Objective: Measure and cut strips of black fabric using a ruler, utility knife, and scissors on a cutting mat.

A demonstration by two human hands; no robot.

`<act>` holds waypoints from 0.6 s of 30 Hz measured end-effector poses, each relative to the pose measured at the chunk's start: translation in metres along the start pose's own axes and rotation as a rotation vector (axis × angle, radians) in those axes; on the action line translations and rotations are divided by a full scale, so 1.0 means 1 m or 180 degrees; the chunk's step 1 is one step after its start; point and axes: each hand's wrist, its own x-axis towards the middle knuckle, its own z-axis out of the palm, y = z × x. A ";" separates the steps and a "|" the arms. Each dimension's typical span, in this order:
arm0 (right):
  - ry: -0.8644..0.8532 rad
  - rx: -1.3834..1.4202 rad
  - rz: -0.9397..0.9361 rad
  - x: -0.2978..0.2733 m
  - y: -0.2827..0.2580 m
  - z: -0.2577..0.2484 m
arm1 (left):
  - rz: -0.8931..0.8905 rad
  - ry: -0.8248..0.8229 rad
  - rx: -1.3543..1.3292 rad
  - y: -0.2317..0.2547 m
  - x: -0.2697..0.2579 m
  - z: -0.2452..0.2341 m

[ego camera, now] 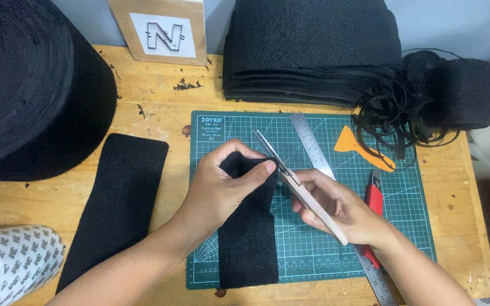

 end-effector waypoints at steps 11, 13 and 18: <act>0.0064 -0.0052 0.0059 -0.002 0.000 0.000 | -0.0004 -0.0022 0.0100 -0.007 -0.001 -0.002; 0.0095 -0.0085 0.0095 -0.003 0.002 0.000 | 0.0003 -0.0017 0.0121 -0.007 -0.001 -0.002; 0.0171 -0.0167 0.0165 -0.005 0.006 -0.001 | -0.0039 -0.0078 0.0095 -0.013 0.002 -0.003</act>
